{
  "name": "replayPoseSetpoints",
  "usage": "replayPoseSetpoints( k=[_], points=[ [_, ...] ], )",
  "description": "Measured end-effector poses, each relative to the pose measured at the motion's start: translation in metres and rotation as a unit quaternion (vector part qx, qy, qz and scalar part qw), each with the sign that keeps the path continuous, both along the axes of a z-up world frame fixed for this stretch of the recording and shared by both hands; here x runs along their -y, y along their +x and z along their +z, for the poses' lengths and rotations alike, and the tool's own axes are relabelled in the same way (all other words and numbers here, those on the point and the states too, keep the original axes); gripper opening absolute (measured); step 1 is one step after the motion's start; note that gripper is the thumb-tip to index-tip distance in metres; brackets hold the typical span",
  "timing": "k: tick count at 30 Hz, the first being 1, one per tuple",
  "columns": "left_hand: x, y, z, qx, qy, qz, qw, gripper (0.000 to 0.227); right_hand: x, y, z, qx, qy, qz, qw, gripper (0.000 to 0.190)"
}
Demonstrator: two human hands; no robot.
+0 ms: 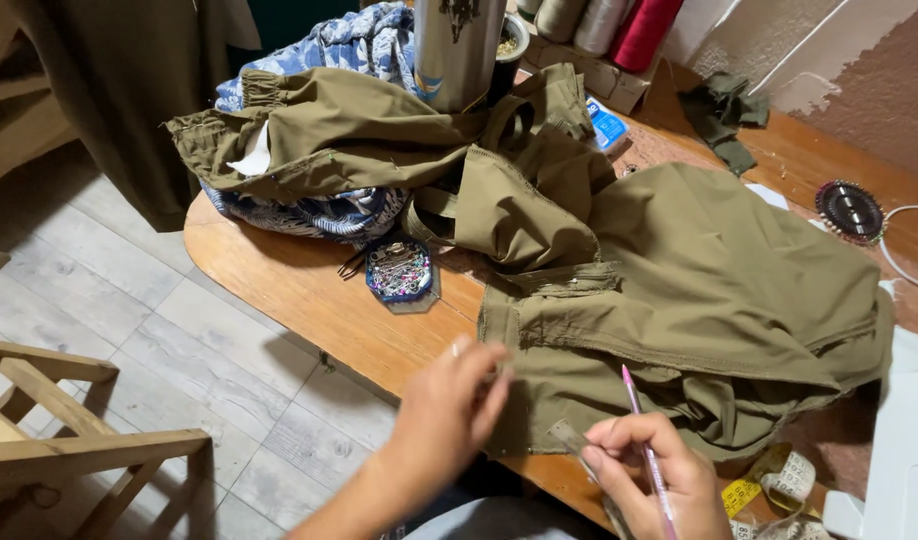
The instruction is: Measuring and marking fabric with a pen and tape measure for sewing
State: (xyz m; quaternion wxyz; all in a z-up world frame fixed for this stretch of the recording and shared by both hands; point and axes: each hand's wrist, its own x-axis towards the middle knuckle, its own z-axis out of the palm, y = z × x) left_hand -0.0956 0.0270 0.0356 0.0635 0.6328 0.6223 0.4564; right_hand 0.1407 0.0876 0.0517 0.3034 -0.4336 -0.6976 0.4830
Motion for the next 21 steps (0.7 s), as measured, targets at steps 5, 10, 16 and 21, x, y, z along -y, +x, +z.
replayPoseSetpoints(
  k=[5,10,16,21],
  points=[
    [-0.039,-0.02,0.021,0.082,-0.233,0.041,0.968,0.016,-0.003,-0.012,0.004,0.049,0.133,-0.013,0.99,0.013],
    [-0.06,-0.011,0.027,0.292,-0.333,0.021,0.896,0.022,0.001,-0.026,0.017,0.057,0.073,-0.082,0.992,0.012],
    [-0.068,-0.006,-0.014,0.408,-0.144,0.008,0.902,0.02,-0.003,-0.039,0.019,0.085,0.083,-0.089,0.989,0.014],
    [-0.066,0.004,-0.02,0.767,-0.149,-0.082,0.618,0.012,-0.005,-0.052,0.015,0.048,0.09,-0.074,0.992,0.015]
  ],
)
